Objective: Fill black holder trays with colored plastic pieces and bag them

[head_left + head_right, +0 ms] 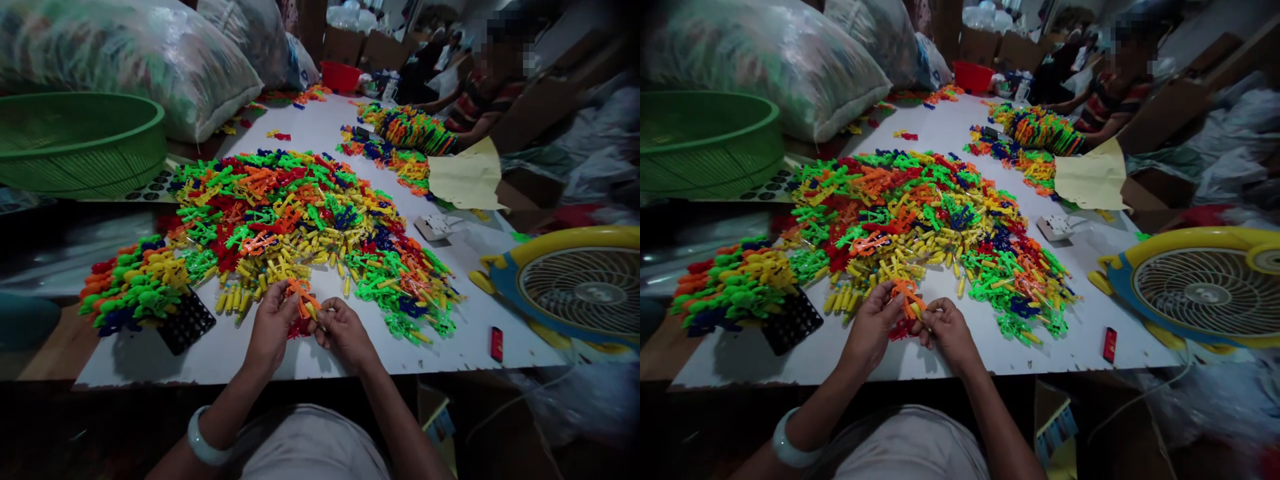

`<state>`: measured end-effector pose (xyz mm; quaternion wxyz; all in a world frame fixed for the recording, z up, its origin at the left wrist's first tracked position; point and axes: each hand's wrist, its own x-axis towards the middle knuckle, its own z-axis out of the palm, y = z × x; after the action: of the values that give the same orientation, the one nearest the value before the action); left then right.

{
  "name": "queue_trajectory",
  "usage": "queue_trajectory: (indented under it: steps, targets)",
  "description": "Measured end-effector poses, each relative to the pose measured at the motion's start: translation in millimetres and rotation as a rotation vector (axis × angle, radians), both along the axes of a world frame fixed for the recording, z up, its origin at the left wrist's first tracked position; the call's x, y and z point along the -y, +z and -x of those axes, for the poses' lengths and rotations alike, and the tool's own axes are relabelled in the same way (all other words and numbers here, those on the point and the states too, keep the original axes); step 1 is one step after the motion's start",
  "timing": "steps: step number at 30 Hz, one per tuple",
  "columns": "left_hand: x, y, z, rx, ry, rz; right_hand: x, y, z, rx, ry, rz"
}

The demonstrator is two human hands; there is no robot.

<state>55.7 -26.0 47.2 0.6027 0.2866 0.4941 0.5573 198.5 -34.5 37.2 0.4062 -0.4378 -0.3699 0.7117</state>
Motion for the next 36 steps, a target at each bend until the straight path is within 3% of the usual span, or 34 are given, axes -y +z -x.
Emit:
queue_trajectory:
  steps: [2, 4, 6, 8, 10, 12, 15, 19, 21, 24, 26, 29, 32, 36]
  targets:
    - [4.9, -1.0, -0.6, -0.201, -0.044, -0.091, -0.2, 5.9, -19.9, 0.149, -0.051, -0.059]
    - [12.3, -2.0, 1.2, -0.528, -0.152, -0.233, -2.3, 13.6, -50.5, 0.412, -0.209, -0.196]
    - [19.9, -3.3, 3.5, -0.913, -0.307, -0.368, -7.8, 19.1, -83.7, 0.804, -0.439, -0.401]
    - [25.0, -5.0, 3.9, -1.260, -0.435, -0.432, -16.3, 19.2, -106.7, 1.218, -0.578, -0.615]
    - [25.6, -6.9, 2.3, -1.494, -0.485, -0.430, -26.3, 13.2, -110.7, 1.473, -0.502, -0.790]
    - [22.0, -8.5, 0.8, -1.580, -0.492, -0.423, -36.1, 3.7, -97.1, 1.544, -0.281, -0.896]
    - [12.4, -10.1, 4.3, -1.376, -0.417, -0.431, -46.5, -7.9, -66.1, 1.537, -0.050, -0.928]
    - [1.9, -8.4, 17.2, -0.776, -0.163, -0.264, -41.5, -5.0, -43.0, 1.293, -0.067, -0.891]
    - [-0.2, -5.6, 20.3, -0.454, -0.077, -0.106, -28.3, 2.7, -37.4, 1.066, -0.072, -0.780]
    - [-0.4, -1.2, 16.6, -0.102, 0.020, 0.030, -1.8, 12.7, -26.1, 0.749, 0.047, -0.523]
    - [0.4, 0.4, 10.7, -0.018, 0.049, 0.050, 12.6, 13.2, -16.7, 0.635, 0.101, -0.405]
    - [2.1, -0.1, 2.7, 0.002, 0.028, 0.048, 21.6, 4.6, -6.7, 0.585, 0.041, -0.323]
    - [3.8, -4.0, -0.5, -0.033, 0.008, 0.016, 20.7, -5.5, -5.5, 0.579, -0.036, -0.288]
    - [7.2, -10.9, -0.5, -0.164, -0.003, -0.041, 19.3, -7.7, -7.5, 0.484, -0.032, -0.209]
